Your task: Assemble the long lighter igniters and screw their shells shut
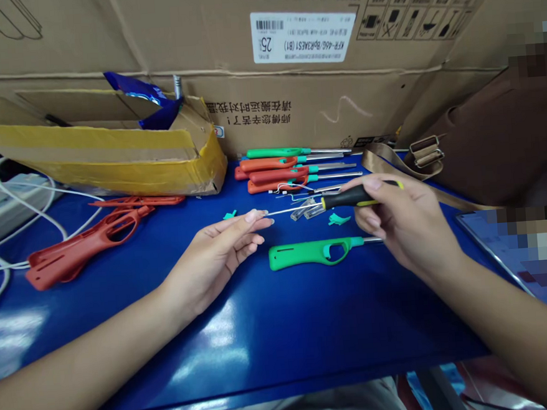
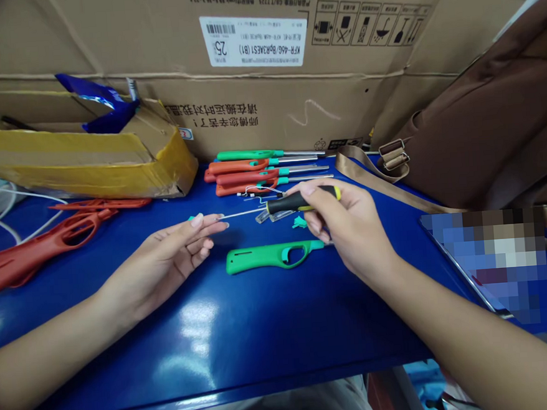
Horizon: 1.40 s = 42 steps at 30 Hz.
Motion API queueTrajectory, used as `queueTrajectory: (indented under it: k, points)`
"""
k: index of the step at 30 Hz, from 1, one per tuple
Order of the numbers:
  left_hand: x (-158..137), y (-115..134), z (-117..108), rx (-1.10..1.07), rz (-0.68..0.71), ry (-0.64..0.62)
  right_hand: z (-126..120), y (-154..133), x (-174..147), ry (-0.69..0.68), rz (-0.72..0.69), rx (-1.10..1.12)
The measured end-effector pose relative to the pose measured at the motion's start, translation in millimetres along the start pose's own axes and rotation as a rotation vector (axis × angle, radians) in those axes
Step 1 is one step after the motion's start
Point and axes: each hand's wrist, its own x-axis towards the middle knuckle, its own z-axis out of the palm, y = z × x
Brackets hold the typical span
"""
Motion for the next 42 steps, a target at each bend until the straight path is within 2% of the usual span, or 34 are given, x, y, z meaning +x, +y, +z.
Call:
queueTrajectory:
  k: [2, 4, 8, 12, 15, 17, 26, 33, 42]
  points:
    - [-1, 1, 0, 0.058, 0.026, -0.032, -2, -3, 2, 0.02, -0.015, 0.025]
    - [-3, 1, 0, 0.151, 0.109, -0.058, -3, -5, 3, 0.031, -0.041, 0.032]
    - [-10, 2, 1, 0.473, 0.357, -0.11, -4, -3, 5, 0.044, -0.111, 0.025]
    - [-15, 0, 2, 0.755, 0.619, -0.13, -5, -1, 4, 0.026, -0.104, 0.064]
    - [-16, -2, 1, 0.908, 0.794, -0.151, -4, -2, 3, 0.014, -0.1, 0.096]
    - [-16, -3, 0, 0.956, 0.853, -0.176, -4, -2, 3, 0.01, -0.107, 0.106]
    - [-14, -2, -2, 0.992, 0.867, -0.225, -1, 0, 3, 0.0, -0.114, 0.079]
    - [-14, -4, -3, 1.015, 0.863, -0.29, -5, 0, 0, -0.004, -0.191, -0.004]
    - [-12, -9, -9, 1.064, 0.909, -0.387, -11, -2, -1, -0.09, -0.248, -0.048]
